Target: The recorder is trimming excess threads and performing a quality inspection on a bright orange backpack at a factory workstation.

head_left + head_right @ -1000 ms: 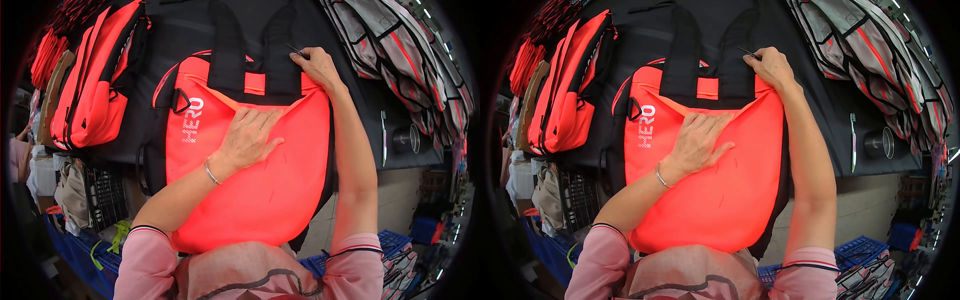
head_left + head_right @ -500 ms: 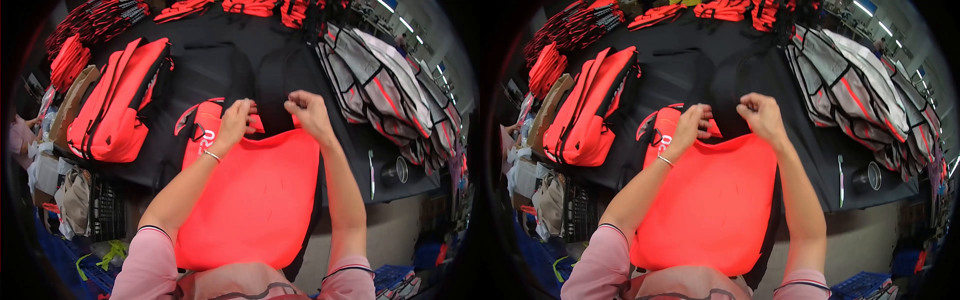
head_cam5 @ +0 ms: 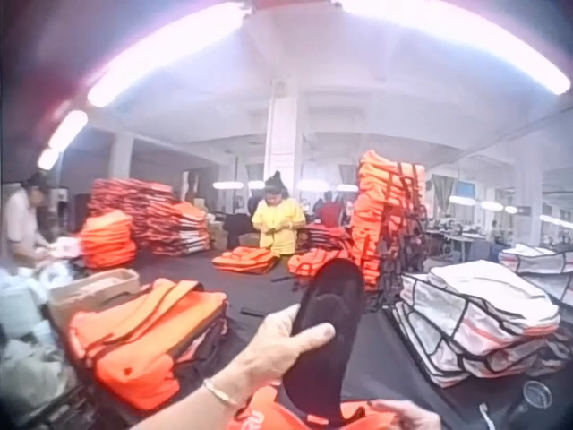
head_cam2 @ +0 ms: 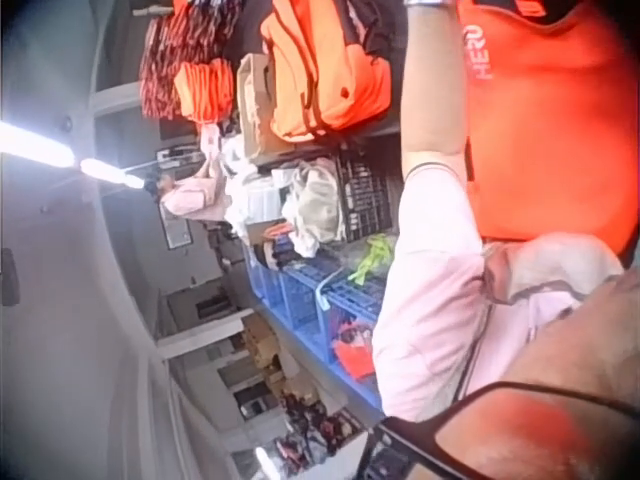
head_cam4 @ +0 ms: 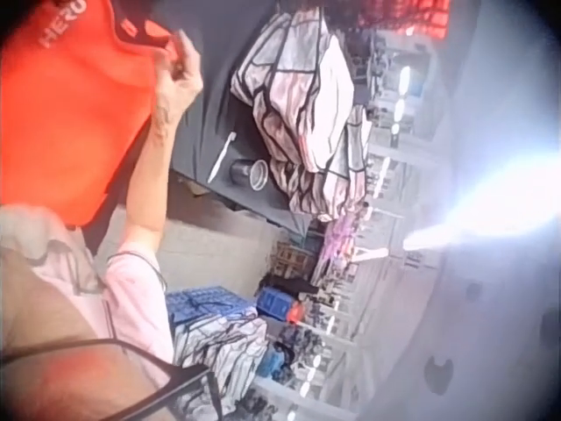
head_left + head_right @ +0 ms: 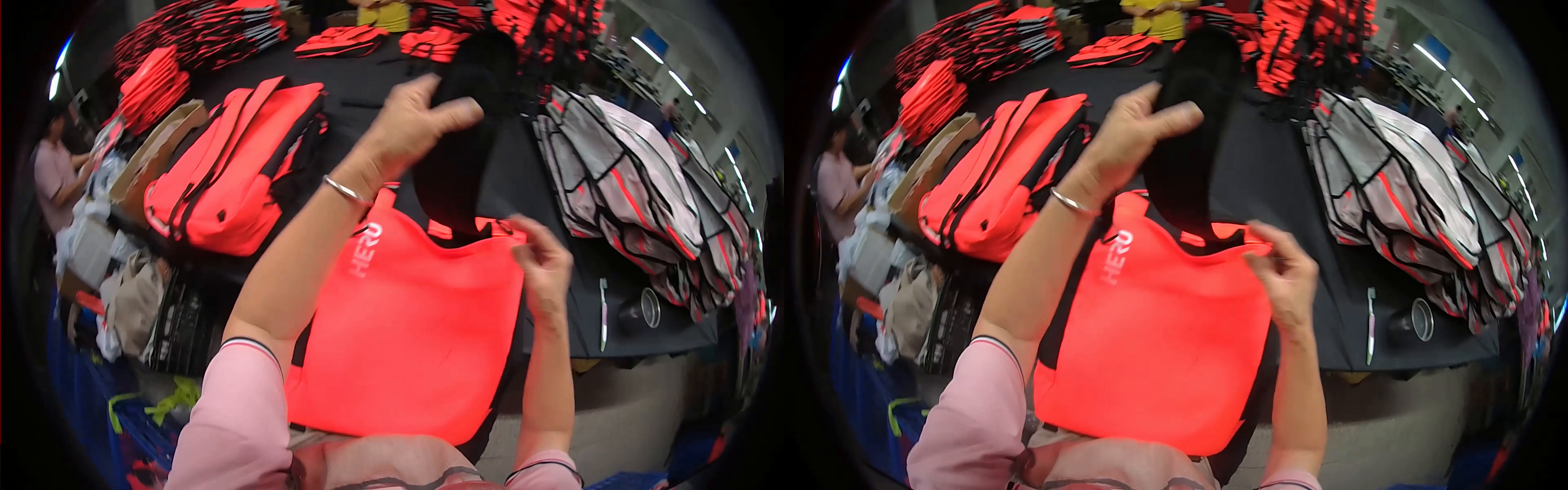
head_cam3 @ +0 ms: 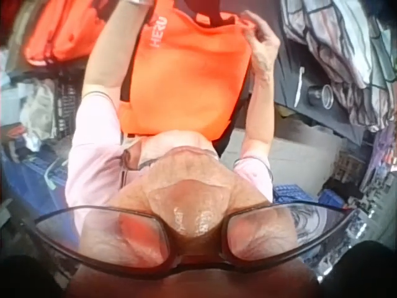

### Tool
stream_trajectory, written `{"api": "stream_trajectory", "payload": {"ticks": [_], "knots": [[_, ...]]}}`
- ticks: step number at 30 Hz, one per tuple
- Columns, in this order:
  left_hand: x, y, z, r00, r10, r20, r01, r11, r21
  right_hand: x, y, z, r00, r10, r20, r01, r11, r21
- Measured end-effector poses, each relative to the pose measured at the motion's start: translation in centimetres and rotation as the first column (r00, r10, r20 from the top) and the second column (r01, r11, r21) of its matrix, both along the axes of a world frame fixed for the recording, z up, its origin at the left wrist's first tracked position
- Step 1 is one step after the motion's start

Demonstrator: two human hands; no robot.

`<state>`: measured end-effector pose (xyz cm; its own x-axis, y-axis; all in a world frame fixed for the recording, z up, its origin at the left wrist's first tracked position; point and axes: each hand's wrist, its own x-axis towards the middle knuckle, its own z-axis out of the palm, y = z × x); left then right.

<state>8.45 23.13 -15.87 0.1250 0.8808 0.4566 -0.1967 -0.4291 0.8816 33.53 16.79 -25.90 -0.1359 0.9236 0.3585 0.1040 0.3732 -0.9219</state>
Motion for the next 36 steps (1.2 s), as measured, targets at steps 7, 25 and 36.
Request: {"api": "stream_trajectory", "payload": {"ticks": [7, 25, 36], "knots": [[2.5, -11.1, -13.0, 0.844, -0.503, -0.188, 0.435, 0.845, -0.311, -0.1, -5.1, 1.6, 0.991, -0.09, 0.1, 0.08, 0.992, 0.1], [0.2, -18.0, -16.9, 0.776, 0.059, -0.628, 0.205, 0.918, 0.339, -3.2, -10.5, -8.7, 0.838, 0.094, -0.537, -0.486, 0.576, -0.657], [2.2, -18.7, -18.3, 0.831, 0.244, -0.499, -0.245, 0.967, 0.064, -0.9, -13.2, -5.1, 0.991, -0.088, -0.099, 0.046, 0.929, -0.367]]}}
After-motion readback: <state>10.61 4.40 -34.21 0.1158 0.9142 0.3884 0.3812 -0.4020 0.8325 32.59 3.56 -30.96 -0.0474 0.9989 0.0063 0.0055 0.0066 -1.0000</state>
